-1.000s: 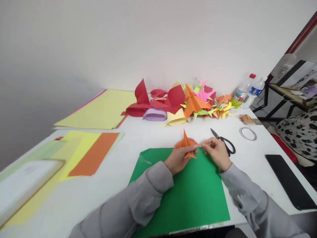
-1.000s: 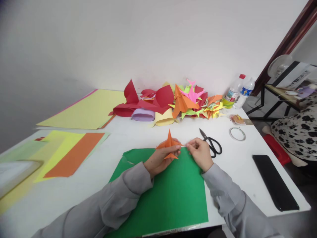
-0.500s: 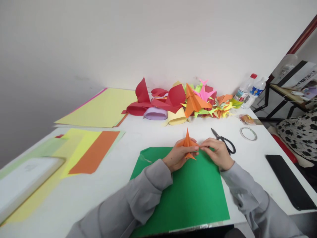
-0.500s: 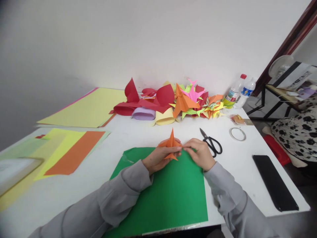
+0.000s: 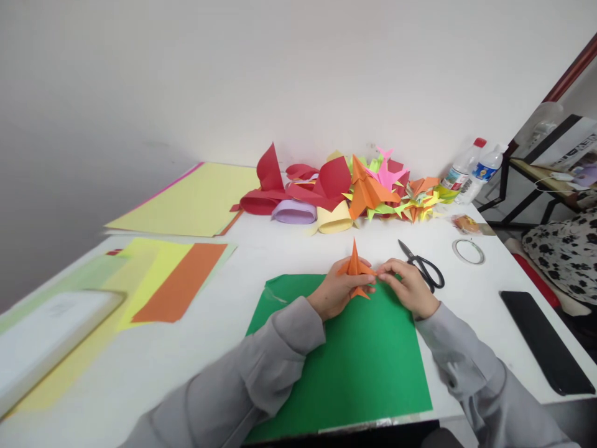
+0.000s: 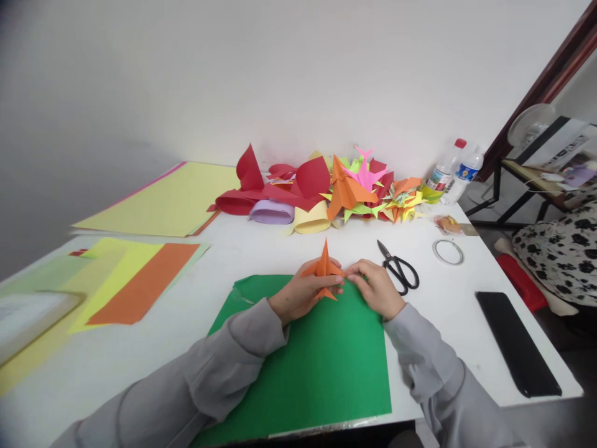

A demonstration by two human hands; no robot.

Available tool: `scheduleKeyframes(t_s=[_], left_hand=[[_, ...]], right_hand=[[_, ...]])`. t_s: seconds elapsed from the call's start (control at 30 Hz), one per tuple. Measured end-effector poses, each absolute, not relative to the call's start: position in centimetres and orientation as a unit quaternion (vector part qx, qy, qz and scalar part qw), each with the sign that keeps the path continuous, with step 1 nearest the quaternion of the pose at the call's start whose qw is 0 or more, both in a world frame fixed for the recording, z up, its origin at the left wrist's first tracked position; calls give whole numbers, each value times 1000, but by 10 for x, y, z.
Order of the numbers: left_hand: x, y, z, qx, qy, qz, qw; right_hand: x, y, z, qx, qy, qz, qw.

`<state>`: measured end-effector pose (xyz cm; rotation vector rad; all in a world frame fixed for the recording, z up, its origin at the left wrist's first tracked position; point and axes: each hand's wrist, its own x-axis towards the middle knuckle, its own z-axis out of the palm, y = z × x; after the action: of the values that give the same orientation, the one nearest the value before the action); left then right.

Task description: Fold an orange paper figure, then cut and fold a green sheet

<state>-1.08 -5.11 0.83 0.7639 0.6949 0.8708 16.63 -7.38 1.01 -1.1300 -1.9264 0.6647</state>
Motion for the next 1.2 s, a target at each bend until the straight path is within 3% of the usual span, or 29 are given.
scheduleKeyframes(t_s=[1.2], left_hand=[[-12, -51, 9, 392, 324, 396, 764]], right_hand=[[167, -75, 14, -509, -700, 329, 377]])
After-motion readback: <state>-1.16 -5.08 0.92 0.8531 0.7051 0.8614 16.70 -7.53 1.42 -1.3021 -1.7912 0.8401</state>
